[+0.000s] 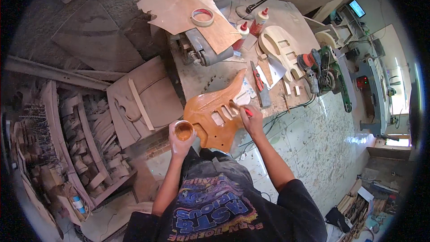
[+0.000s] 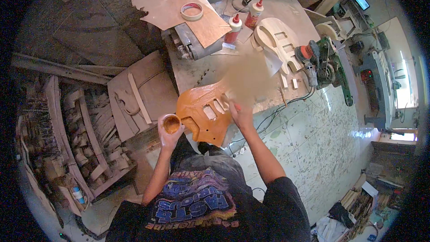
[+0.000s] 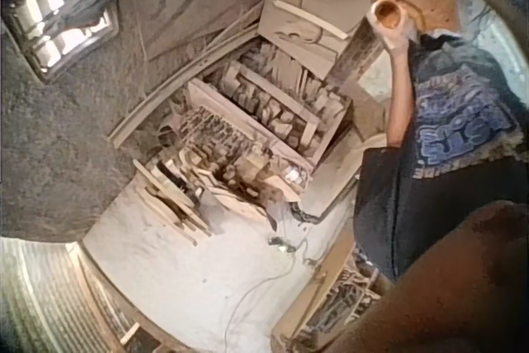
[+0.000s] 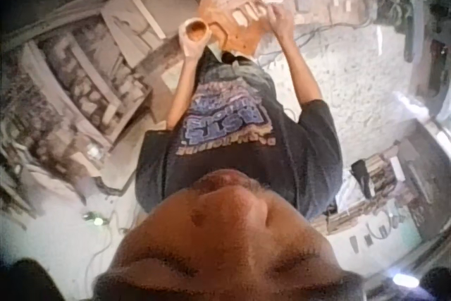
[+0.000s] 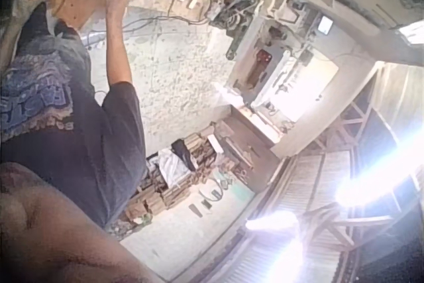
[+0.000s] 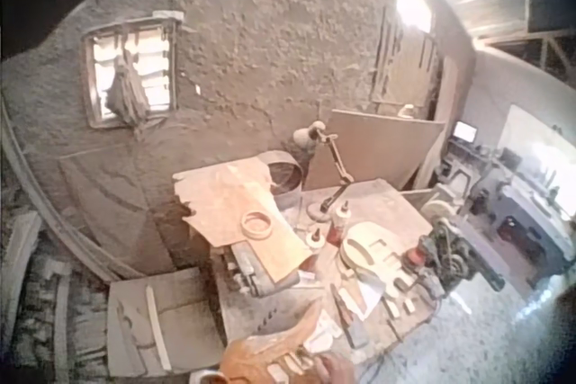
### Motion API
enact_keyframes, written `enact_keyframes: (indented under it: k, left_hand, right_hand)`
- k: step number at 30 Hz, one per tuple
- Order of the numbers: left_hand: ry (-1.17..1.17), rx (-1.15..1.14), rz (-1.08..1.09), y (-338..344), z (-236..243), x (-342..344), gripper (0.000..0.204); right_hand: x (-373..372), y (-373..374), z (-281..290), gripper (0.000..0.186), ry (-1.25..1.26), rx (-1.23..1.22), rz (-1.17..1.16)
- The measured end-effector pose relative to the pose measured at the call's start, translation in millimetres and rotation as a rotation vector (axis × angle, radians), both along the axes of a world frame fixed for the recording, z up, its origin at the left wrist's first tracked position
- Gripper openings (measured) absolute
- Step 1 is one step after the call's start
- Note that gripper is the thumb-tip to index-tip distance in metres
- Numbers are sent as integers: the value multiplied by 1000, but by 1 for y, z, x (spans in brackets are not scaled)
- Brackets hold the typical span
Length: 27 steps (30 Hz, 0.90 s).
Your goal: The person applies a brown liquid finish to the front and sides of a wooden guitar body using a paint brush, repeatedly dipping the brush into a container of the finish.
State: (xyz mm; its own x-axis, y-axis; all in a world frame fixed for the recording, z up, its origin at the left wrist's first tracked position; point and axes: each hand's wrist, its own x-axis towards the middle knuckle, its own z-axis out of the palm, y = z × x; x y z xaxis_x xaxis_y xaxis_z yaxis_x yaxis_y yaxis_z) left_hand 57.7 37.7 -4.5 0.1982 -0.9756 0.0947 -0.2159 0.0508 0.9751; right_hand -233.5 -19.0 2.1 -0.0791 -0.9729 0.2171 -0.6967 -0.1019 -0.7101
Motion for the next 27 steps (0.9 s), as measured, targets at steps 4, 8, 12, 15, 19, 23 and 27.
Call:
enact_keyframes:
  k: [4, 8, 12, 15, 19, 23, 27]
  left_hand:
    - [23, 10, -13, 2, 4, 0, 59]
    - [9, -1, 20, 2, 0, 3, 60]
    - [-34, -16, 29, 5, -6, 3, 62]
    - [-13, 3, 12, 5, -4, -1, 62]
    - [-2, 19, 6, 5, -1, -1, 62]
    - [16, 32, 14, 5, -9, -1, 62]
    - [18, 13, 39, 8, -10, -2, 62]
  right_hand:
    - [4, -1, -36, 13, -9, -42, 65]
    - [-15, 24, -10, 13, -10, 28, 147]
    - [-22, 27, -1, 14, 18, 73, 77]
    - [-3, 2, -5, 14, -39, -37, 25]
    - [3, -2, -24, 13, -53, -35, 130]
    - [-22, 26, -1, 12, 11, 135, 174]
    - [-14, 14, 18, 13, 9, 202, 52]
